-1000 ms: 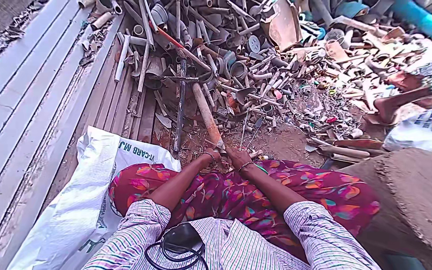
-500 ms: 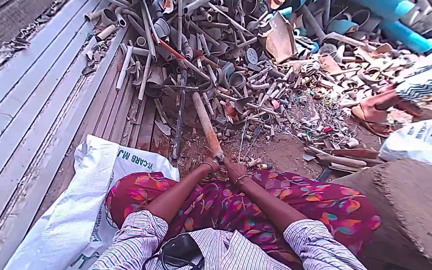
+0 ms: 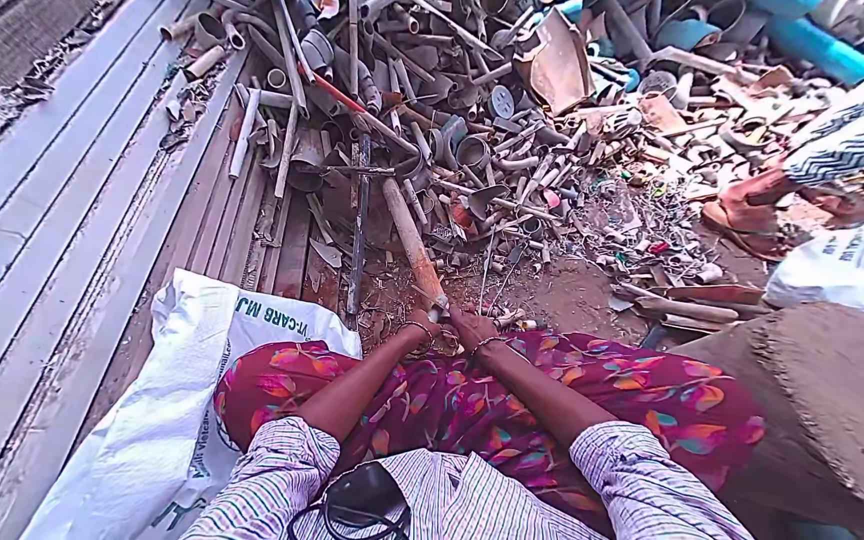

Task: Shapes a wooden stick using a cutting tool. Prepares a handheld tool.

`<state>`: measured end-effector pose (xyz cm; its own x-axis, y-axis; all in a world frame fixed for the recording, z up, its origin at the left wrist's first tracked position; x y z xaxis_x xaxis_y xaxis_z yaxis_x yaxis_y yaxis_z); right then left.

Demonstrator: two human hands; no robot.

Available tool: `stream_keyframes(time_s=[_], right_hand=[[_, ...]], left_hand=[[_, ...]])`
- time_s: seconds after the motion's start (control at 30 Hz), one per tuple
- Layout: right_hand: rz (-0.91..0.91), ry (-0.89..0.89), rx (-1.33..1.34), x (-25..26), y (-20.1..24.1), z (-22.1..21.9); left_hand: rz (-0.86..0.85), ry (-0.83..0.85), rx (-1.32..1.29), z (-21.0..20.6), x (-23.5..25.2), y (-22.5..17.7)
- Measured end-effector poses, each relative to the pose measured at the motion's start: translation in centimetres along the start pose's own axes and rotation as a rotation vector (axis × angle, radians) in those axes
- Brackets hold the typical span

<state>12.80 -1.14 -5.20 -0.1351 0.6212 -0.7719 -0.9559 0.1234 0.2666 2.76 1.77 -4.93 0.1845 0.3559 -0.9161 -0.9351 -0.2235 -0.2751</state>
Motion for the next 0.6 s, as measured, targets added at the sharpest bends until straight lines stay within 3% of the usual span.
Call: stream_keyframes(time_s=[0.6], right_hand=[[0.006,0.009,-0.006,-0.6,0.4,-0.4]], left_hand=[[0.0,-0.025,0.052,0.2,-0.4,-0.3]])
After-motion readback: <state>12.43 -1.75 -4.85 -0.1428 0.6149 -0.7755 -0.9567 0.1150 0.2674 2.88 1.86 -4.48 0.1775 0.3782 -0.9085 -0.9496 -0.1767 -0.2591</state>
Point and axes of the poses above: each hand's wrist, its own x-axis towards the middle knuckle, its own z-axis out of the back of the hand, y = z × x, the point moved 8 cm from there along x, towards the middle knuckle, and after that the axes turned 13 degrees about y, right-handed, at the moved point
